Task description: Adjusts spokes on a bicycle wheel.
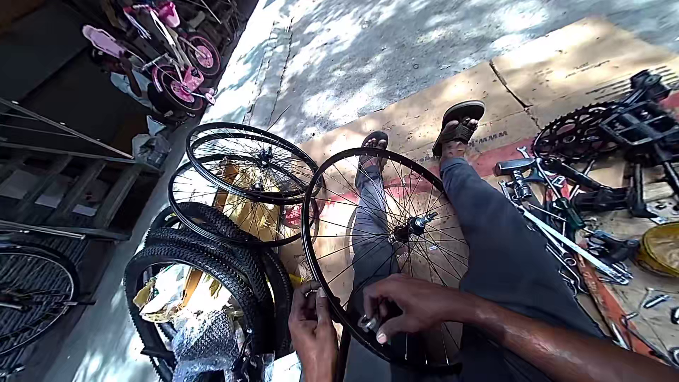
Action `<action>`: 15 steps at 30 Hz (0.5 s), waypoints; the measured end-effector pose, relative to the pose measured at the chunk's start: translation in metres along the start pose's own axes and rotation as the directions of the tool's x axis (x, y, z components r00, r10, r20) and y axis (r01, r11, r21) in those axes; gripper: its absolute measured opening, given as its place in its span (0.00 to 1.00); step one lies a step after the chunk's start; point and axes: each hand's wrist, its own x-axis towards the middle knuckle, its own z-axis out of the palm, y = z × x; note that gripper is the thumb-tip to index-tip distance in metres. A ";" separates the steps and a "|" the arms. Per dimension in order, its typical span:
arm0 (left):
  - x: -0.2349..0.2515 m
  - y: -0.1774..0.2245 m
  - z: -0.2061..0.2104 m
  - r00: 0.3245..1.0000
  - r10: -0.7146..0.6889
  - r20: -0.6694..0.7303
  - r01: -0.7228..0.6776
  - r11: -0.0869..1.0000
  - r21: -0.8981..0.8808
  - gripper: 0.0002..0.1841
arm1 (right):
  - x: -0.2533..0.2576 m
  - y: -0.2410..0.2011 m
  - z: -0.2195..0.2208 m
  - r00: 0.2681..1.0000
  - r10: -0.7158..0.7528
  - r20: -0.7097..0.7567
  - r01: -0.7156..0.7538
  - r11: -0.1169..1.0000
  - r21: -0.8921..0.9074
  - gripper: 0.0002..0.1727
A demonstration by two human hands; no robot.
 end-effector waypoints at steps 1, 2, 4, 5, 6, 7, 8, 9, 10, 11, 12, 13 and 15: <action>0.000 -0.001 -0.001 1.000 0.012 0.007 -0.012 1.000 -0.004 0.10 | -0.004 0.002 0.001 1.000 0.008 -0.029 -0.006 0.998 0.067 0.17; -0.001 -0.002 -0.001 1.000 0.017 0.006 -0.017 1.000 -0.011 0.10 | -0.005 0.002 0.005 0.996 0.048 -0.075 -0.043 0.996 0.077 0.16; -0.004 0.000 0.002 1.000 -0.019 -0.001 0.019 0.999 -0.031 0.14 | 0.001 -0.006 0.018 0.977 0.137 -0.165 -0.148 0.988 -0.053 0.13; -0.005 0.002 0.003 0.999 -0.045 -0.006 0.045 0.998 -0.040 0.16 | 0.006 -0.009 0.023 0.972 0.136 -0.194 -0.168 0.973 -0.160 0.10; -0.005 0.003 0.004 0.998 -0.058 -0.015 0.057 0.997 -0.045 0.16 | 0.010 -0.010 0.027 0.974 0.116 -0.194 -0.164 0.954 -0.253 0.09; -0.005 0.003 0.005 0.998 -0.060 -0.027 0.059 0.997 -0.045 0.14 | 0.012 -0.010 0.024 0.983 0.099 -0.155 -0.140 0.951 -0.276 0.10; -0.005 0.003 0.004 0.998 -0.064 -0.027 0.063 0.997 -0.045 0.11 | 0.010 -0.009 0.017 0.993 0.082 -0.081 -0.098 0.969 -0.225 0.11; -0.005 0.003 0.002 0.997 -0.069 -0.024 0.067 0.997 -0.042 0.10 | 0.007 -0.008 0.007 0.998 0.058 -0.001 -0.057 0.990 -0.130 0.16; -0.005 0.002 0.001 0.997 -0.070 -0.022 0.069 0.997 -0.041 0.09 | 0.002 -0.004 0.001 0.998 0.034 0.048 -0.032 0.999 -0.022 0.21; -0.005 0.001 0.000 0.998 -0.066 -0.022 0.064 0.997 -0.043 0.09 | -0.002 -0.001 -0.001 0.999 0.029 0.043 -0.032 0.997 0.073 0.21; -0.004 0.001 0.000 0.998 -0.054 -0.018 0.053 0.998 -0.043 0.09 | -0.003 0.000 0.002 0.998 0.056 0.008 -0.057 0.992 0.116 0.20; -0.003 0.001 0.001 0.999 -0.037 -0.010 0.037 0.998 -0.043 0.09 | -0.002 -0.003 0.007 0.993 0.111 -0.042 -0.107 0.990 0.091 0.20; -0.001 0.004 0.004 1.000 -0.022 0.005 0.022 0.999 -0.042 0.09 | 0.005 -0.010 0.018 0.979 0.164 -0.124 -0.175 0.981 -0.085 0.18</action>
